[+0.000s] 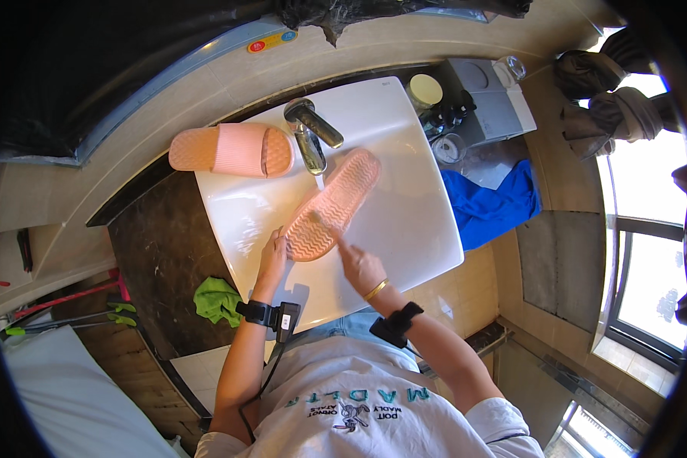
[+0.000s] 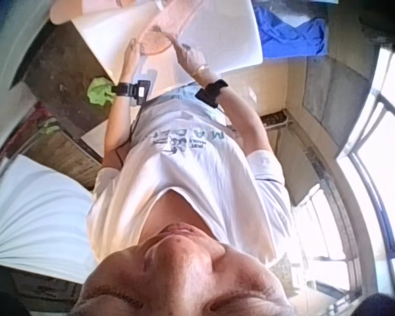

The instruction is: The person scrubs a pair of pink slippers with a toothbrush under running water in a bathroom sink. They rinse and scrub both slippers repeatedly, then place one on the windowsill and continue scrubbing the other.

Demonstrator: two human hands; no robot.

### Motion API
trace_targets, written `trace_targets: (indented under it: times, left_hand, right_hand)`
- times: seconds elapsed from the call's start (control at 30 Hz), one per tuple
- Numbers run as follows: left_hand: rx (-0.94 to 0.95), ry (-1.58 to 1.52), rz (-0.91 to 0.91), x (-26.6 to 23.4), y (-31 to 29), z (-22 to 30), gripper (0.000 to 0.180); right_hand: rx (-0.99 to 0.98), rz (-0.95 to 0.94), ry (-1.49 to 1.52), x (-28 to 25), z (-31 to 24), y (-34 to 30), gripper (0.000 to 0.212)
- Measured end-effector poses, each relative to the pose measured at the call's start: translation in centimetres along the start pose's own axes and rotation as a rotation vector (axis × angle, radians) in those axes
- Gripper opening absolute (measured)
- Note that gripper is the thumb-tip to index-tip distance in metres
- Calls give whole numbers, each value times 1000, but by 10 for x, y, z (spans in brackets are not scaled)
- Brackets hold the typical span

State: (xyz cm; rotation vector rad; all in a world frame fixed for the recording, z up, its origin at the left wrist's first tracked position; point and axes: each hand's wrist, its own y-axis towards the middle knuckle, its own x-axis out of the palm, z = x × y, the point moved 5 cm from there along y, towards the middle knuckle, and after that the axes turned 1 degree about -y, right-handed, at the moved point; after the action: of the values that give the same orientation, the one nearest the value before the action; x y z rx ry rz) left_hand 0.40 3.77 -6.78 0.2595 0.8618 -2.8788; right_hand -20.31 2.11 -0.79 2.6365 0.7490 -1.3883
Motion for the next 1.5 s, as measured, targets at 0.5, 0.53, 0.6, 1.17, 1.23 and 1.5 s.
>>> trace_targets:
  times: [0.5, 0.53, 0.6, 1.17, 1.23, 1.5]
  left_hand:
    - [-154, 67, -178, 7, -7, 9, 32]
    - [-64, 270, -102, 4, -8, 17, 30]
    - [57, 604, 79, 2, -10, 35, 32]
    - [308, 754, -186, 71, 66, 93, 34]
    - [224, 461, -196, 64, 53, 87, 34]
    - [35, 8, -19, 83, 7, 37, 41]
  right_hand:
    - [163, 228, -69, -19, 27, 1, 57]
    - [206, 142, -68, -20, 38, 5, 54]
    - [243, 186, -127, -27, 50, 10, 47]
    - [275, 186, -23, -31, 39, 13, 48]
    - [200, 93, 61, -26, 30, 10, 46]
    - [241, -77, 29, -34, 5, 16, 49]
